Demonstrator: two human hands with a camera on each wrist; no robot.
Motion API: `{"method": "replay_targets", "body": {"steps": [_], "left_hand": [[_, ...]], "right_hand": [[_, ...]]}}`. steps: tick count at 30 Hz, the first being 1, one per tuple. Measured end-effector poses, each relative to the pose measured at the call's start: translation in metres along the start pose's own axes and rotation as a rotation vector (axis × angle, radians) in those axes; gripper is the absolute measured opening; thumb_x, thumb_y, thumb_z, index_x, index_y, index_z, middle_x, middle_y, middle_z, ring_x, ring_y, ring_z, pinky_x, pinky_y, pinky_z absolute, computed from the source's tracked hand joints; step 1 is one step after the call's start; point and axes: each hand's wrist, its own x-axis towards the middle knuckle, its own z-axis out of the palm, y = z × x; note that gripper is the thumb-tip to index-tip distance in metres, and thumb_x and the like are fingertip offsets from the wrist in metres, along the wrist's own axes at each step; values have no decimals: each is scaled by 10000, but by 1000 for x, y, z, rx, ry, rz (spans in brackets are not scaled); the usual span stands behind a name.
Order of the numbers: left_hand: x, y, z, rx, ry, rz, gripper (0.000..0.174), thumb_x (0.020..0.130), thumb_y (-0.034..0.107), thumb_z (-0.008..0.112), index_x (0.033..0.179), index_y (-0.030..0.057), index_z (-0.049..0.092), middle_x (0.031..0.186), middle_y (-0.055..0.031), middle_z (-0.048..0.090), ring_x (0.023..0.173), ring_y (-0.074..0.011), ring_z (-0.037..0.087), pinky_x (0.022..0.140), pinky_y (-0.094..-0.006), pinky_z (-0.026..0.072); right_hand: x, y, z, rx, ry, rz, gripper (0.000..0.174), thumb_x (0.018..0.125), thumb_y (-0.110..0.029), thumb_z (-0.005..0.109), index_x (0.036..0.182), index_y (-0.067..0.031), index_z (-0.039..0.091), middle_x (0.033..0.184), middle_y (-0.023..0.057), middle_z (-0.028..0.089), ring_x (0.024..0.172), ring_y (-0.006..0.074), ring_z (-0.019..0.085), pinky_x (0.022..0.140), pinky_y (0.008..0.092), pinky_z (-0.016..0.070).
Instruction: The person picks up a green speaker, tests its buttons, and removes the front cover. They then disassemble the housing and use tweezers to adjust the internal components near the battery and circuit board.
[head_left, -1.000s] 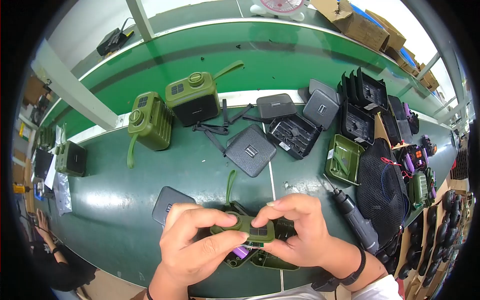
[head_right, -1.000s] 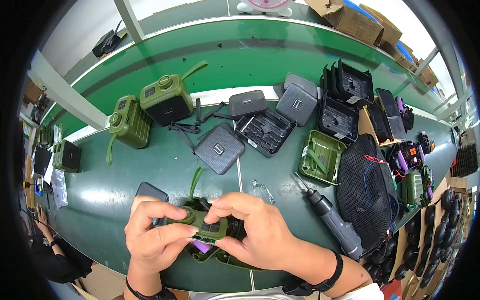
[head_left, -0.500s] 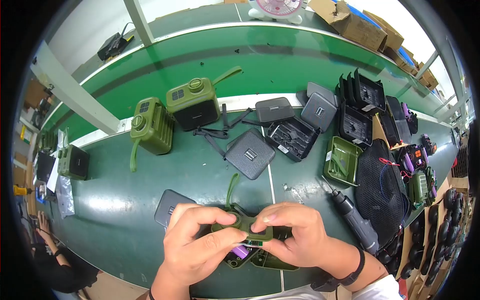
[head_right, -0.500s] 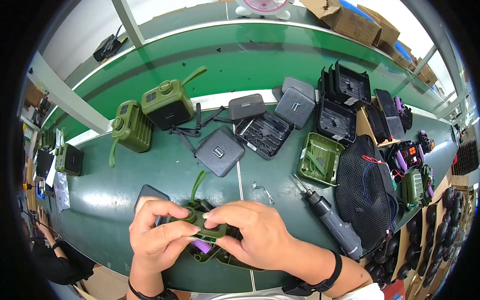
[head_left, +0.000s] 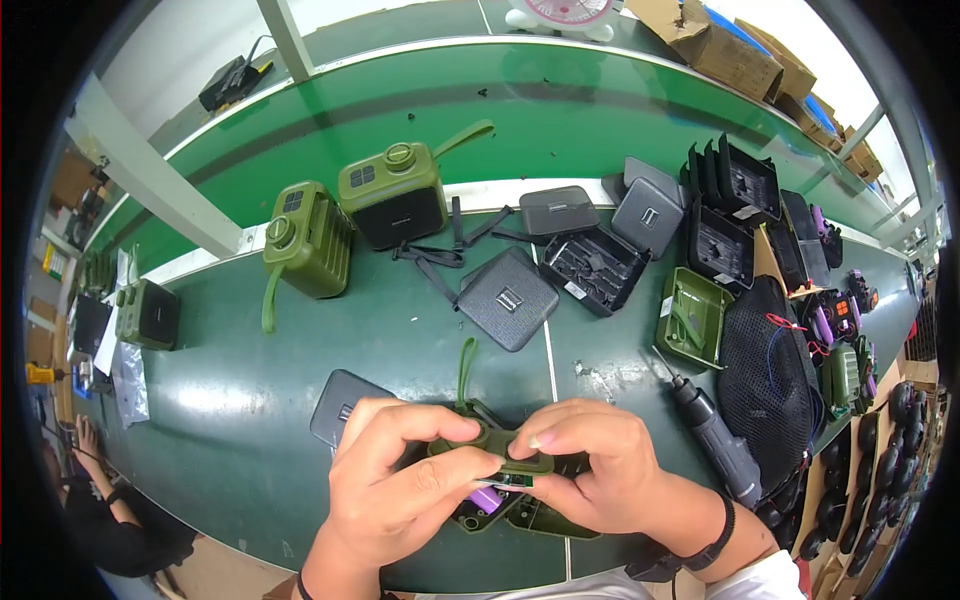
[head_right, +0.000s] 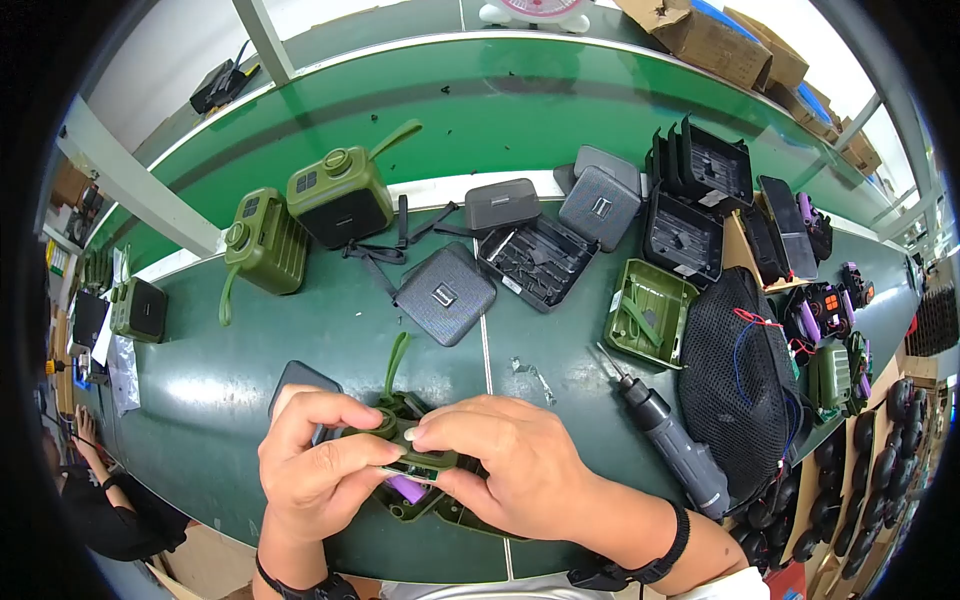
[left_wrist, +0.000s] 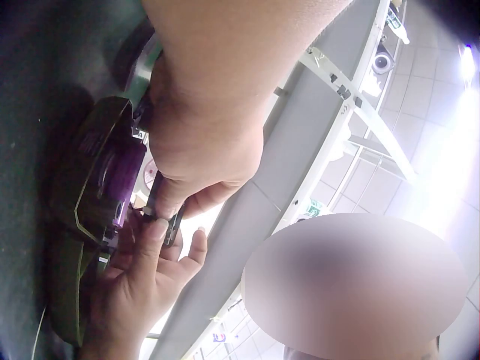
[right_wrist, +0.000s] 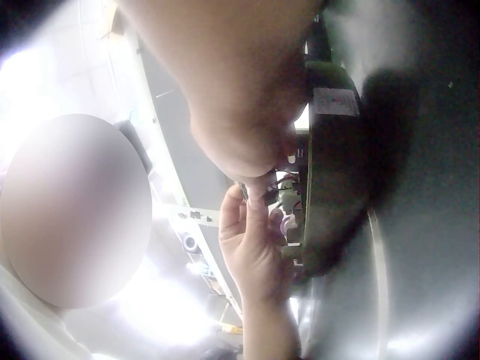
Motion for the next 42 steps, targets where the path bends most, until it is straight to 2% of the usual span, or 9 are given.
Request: {"method": "replay_targets", "body": {"steps": [2, 13, 17, 19, 23, 26, 32, 37, 42], "left_hand": [[1, 1, -1, -20, 8, 0, 379, 595, 95, 886, 962, 159, 812, 1017, -25, 701, 830, -210, 607, 710, -323, 478], [2, 0, 0, -33, 11, -45, 350, 623, 111, 875, 965, 149, 811, 1017, -28, 709, 819, -203, 605, 684, -309, 470], [-1, 0, -1, -21, -4, -32, 294, 672, 196, 880, 955, 167, 802, 1018, -60, 707, 839, -230, 622, 713, -330, 482], [-1, 0, -2, -18, -10, -24, 320, 643, 163, 884, 952, 171, 801, 1022, -56, 709, 834, -232, 619, 716, -329, 482], [0, -1, -2, -28, -8, -21, 337, 626, 142, 881, 952, 172, 803, 1025, -52, 709, 829, -234, 616, 715, -332, 484], [0, 0, -3, -25, -11, -21, 348, 616, 130, 879, 953, 174, 806, 1031, -51, 709, 827, -233, 613, 711, -332, 485], [-1, -3, 0, -23, -13, -18, 329, 634, 154, 878, 955, 175, 808, 1028, -51, 710, 817, -222, 611, 694, -318, 477], [0, -2, 1, -25, -5, -16, 302, 675, 183, 869, 970, 166, 807, 1024, -56, 710, 815, -216, 607, 679, -311, 466], [0, -2, 1, -37, 3, -12, 304, 691, 196, 867, 986, 158, 805, 1027, -66, 711, 814, -217, 608, 678, -313, 468]], "right_hand": [[0, -1, 0, 17, 16, -2, 599, 695, 8, 841, 1225, -76, 573, 1038, 104, 734, 920, 313, 734, 753, 396, 596], [-1, -6, -2, 110, -24, 197, 502, 719, 21, 838, 1172, -30, 629, 1049, 112, 740, 955, 293, 744, 829, 372, 604], [-4, -3, 2, 131, 56, 144, 473, 774, -42, 871, 1172, -6, 619, 1044, 134, 734, 908, 251, 755, 784, 342, 608], [0, -3, -6, 23, -140, 59, 727, 800, -14, 873, 1284, -57, 331, 1027, 168, 621, 886, 245, 689, 796, 360, 586], [2, -2, -5, 23, -157, 27, 768, 781, -23, 892, 1296, -54, 321, 1032, 175, 629, 889, 242, 683, 800, 357, 584], [-1, -1, 5, 117, 65, 102, 601, 751, -50, 905, 1240, 8, 561, 1002, 135, 729, 895, 241, 756, 774, 321, 611], [-8, 0, 6, 73, 106, 124, 613, 733, -46, 914, 1242, 9, 576, 964, 109, 753, 813, 194, 754, 750, 295, 607], [-5, -5, 3, 30, 80, 172, 408, 735, -51, 909, 1068, -16, 677, 993, 96, 768, 825, 177, 767, 721, 268, 608], [2, -12, 7, 25, 152, 169, 369, 734, -68, 910, 1030, -25, 693, 976, 92, 765, 804, 177, 764, 689, 272, 605]]}}
